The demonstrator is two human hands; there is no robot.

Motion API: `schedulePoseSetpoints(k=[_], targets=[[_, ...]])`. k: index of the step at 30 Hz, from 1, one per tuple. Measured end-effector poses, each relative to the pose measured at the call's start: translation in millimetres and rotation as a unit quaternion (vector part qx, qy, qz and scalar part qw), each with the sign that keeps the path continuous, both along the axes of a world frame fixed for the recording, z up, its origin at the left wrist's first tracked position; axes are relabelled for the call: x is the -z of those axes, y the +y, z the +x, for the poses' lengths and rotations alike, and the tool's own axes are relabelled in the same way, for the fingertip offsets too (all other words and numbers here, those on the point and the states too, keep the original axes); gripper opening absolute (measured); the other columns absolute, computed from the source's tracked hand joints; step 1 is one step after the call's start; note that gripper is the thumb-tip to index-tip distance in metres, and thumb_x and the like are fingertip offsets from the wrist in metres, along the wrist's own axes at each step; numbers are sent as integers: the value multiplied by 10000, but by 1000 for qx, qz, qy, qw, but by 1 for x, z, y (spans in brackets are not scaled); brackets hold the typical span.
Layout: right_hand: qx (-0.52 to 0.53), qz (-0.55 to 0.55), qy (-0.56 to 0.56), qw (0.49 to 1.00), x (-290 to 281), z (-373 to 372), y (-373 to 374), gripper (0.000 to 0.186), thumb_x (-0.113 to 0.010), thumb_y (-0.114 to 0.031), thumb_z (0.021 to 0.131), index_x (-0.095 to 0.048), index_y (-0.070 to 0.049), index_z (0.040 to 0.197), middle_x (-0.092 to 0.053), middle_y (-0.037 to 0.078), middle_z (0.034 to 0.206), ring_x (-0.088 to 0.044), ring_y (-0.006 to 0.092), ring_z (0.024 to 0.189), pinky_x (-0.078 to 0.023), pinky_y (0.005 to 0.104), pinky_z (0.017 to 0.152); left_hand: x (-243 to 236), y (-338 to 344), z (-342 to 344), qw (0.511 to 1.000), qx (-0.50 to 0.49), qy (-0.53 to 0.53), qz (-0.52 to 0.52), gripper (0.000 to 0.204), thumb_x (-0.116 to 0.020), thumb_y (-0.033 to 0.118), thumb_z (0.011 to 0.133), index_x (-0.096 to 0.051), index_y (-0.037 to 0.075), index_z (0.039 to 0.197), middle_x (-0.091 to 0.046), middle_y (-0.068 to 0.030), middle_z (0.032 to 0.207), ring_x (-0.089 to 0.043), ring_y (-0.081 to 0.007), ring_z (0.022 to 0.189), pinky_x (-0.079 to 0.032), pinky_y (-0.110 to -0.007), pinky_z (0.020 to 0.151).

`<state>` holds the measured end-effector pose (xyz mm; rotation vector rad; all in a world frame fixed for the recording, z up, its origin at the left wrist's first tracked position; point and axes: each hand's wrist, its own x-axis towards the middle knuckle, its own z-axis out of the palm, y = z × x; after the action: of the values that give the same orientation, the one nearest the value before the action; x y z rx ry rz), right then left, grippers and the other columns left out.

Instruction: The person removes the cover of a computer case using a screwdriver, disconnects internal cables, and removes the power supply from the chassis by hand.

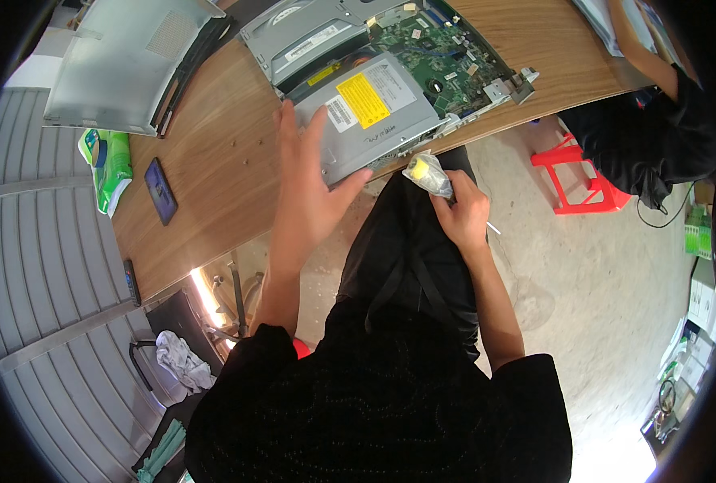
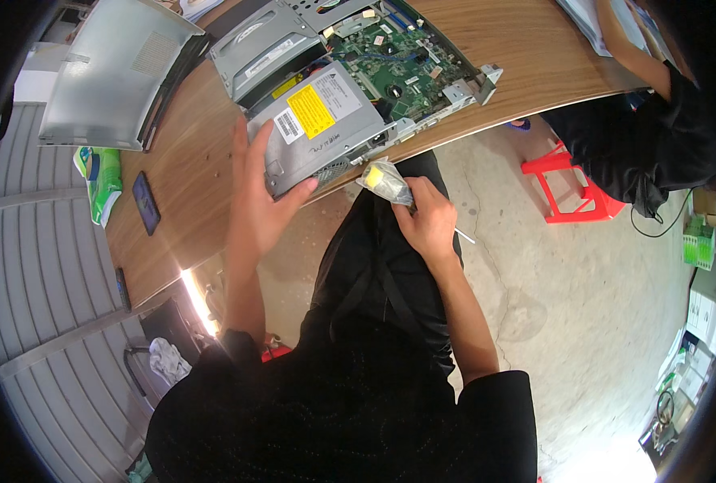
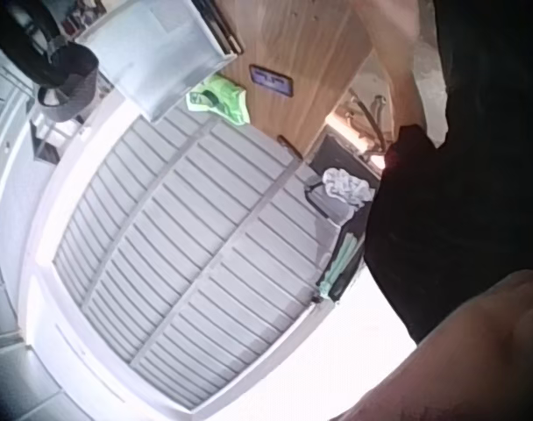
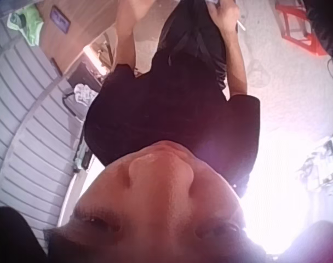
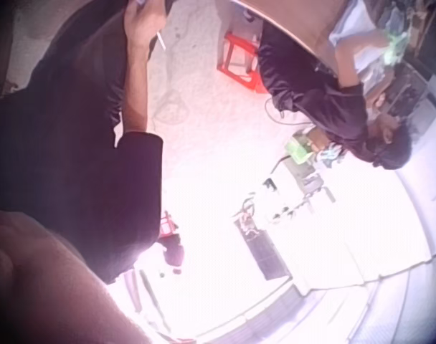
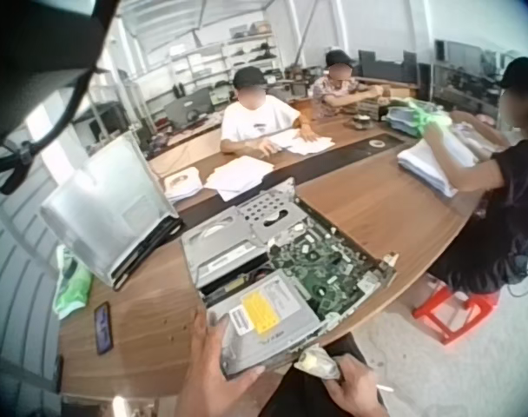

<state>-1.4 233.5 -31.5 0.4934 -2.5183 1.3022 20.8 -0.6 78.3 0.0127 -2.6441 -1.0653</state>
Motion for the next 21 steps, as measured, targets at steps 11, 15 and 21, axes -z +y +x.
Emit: schedulePoseSetpoints(k=[11,15,21], targets=[[0,8,-18,1000,-3,0,0,212,-714,-78,731,-634,-64,927,-628,89,801,-619,292,648,-480,367,549,-22,22,-65,969,91,-43,-226,947,-820,441,667,-387,72,1424,-320,-295,1459,-270,-438,1397,-216,-620,1100],[10,0,-33,999,-2,1,3,207,-710,-80,735,-635,-66,927,-629,88,804,-613,287,632,-479,370,545,-20,21,-70,972,123,6,-198,892,-821,417,660,-427,80,1386,-389,-241,1415,-343,-408,1341,-255,-563,1081],[1,6,-26,1000,-2,-2,1,209,-706,-78,737,-634,-64,932,-626,87,800,-610,279,625,-476,365,539,-18,15,-67,968,119,35,-217,880,-823,405,677,-433,60,1387,-466,-219,1354,-428,-379,1275,-287,-485,1073]])
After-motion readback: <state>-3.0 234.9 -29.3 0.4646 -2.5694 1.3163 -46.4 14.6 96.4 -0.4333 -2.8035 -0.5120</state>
